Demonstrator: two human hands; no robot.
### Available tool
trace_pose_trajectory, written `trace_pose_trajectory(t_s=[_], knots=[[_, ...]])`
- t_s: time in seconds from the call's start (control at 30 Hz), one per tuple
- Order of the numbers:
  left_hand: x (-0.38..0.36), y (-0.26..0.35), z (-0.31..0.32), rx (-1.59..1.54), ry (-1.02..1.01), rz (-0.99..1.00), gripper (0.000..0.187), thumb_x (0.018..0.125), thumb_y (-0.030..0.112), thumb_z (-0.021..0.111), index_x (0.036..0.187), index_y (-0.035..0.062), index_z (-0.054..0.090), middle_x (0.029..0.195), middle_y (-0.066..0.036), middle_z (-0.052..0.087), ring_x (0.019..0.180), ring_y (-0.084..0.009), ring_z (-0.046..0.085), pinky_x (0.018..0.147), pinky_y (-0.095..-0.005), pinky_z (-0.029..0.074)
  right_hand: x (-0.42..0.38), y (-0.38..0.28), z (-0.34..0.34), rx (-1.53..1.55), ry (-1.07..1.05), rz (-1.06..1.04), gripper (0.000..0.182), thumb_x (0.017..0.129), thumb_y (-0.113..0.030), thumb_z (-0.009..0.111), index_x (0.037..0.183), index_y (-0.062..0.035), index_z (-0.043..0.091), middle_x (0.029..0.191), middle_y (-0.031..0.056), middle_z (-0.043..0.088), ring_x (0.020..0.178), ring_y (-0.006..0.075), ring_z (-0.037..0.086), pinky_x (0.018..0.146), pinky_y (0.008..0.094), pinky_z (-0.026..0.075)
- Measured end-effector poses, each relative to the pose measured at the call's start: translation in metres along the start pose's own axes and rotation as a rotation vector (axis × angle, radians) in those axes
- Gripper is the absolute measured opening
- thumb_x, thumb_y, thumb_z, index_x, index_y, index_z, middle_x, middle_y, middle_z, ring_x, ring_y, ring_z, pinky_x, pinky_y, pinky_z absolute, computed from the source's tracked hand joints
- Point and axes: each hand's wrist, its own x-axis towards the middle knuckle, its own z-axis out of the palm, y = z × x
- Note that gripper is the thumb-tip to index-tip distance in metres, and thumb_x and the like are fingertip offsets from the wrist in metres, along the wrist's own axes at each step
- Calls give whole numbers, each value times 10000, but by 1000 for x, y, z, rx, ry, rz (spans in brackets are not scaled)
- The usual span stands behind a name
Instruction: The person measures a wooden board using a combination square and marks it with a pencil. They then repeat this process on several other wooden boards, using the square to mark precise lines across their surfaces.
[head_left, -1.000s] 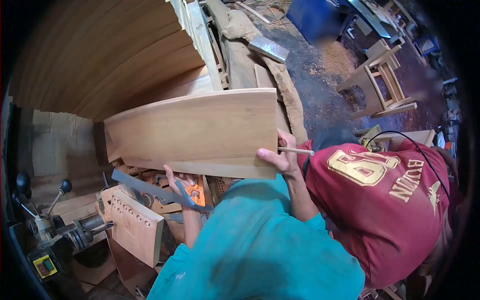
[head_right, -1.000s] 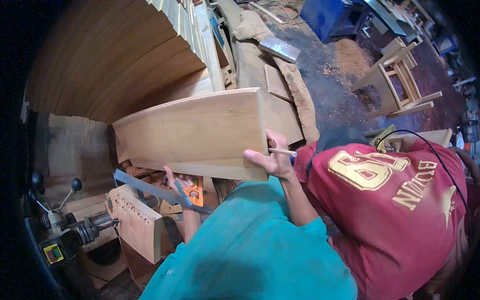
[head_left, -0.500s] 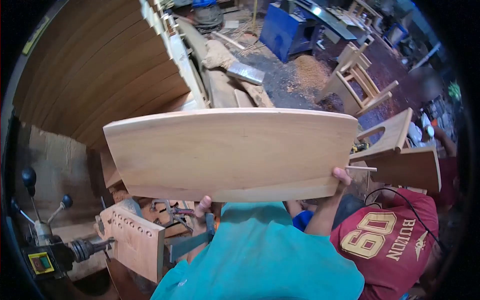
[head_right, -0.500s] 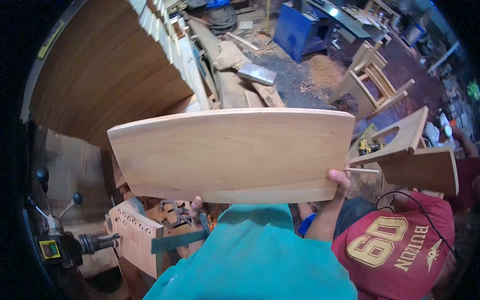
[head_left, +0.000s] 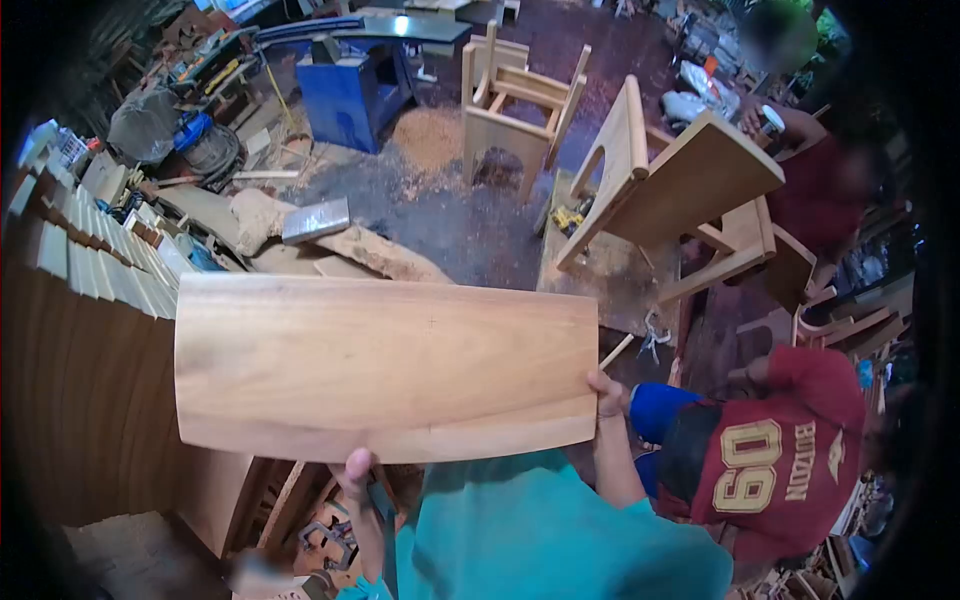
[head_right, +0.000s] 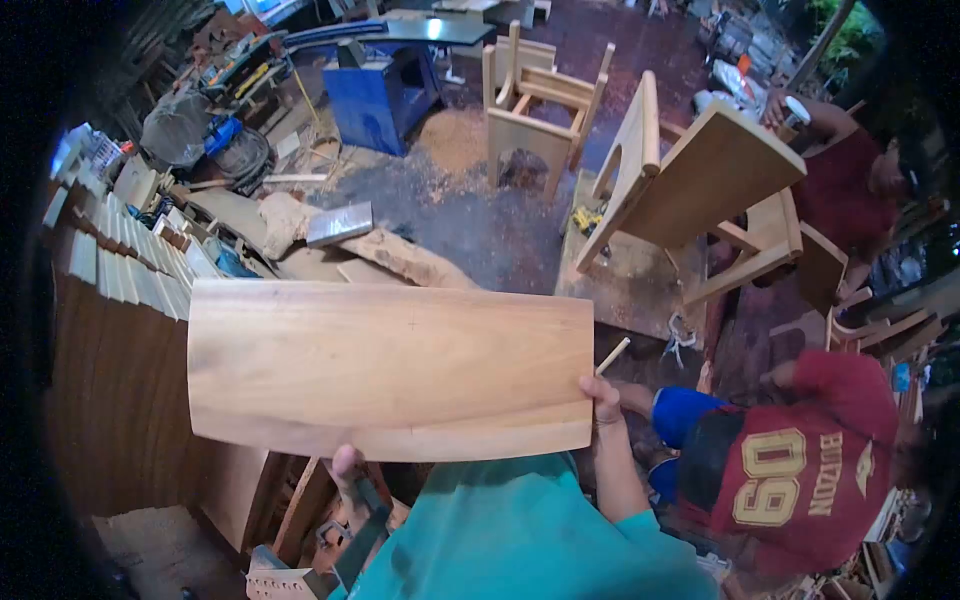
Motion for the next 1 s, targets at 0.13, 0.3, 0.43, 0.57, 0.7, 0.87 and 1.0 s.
trace_pose_trajectory(t_s=[0.13,0.3,0.43,0.57,0.7,0.87,1.0], knots=[[36,1,32,39,69,3,313,773,331,655,885,47,588,608,-7,520,465,-127,483,418,-231,411,6,24,-34,185,122,156,648,667,-150,664,1256,37,468,1102,169,605,977,284,620,879,402,506],[82,-10,83,107,125,-57,304,761,320,659,875,48,586,599,2,506,469,-121,481,420,-228,409,34,6,-52,189,201,263,712,577,-124,673,1245,32,482,1096,155,610,942,266,627,830,369,521],[116,-14,92,107,-164,-278,258,811,333,613,778,101,506,570,29,432,482,-75,454,439,-217,398,56,-9,-60,39,243,545,692,563,-159,715,1213,-11,531,1071,120,613,952,247,613,800,355,521],[154,-10,110,226,-126,-350,309,870,449,545,783,154,521,566,55,430,540,-69,481,497,-203,416,86,-35,-53,69,143,658,628,629,-156,705,1214,-11,527,1058,104,614,946,226,610,752,307,527],[211,-24,136,277,-103,-207,358,885,497,532,759,165,491,579,79,393,514,-39,408,452,-186,337,127,-46,-39,62,159,553,640,629,-122,711,1220,22,512,1049,123,617,973,221,606,747,318,528],[278,-14,188,98,-193,-205,314,870,398,556,667,183,449,523,63,411,390,-61,397,331,-206,343,165,-75,17,169,208,273,606,644,-50,671,1216,22,483,1017,117,624,871,186,636,698,282,541],[338,6,221,-185,-430,-148,312,889,389,538,662,183,484,479,75,369,355,-59,367,300,-208,298,196,-82,66,173,121,157,635,663,-120,653,1238,58,452,1092,159,615,950,230,640,780,323,559]])
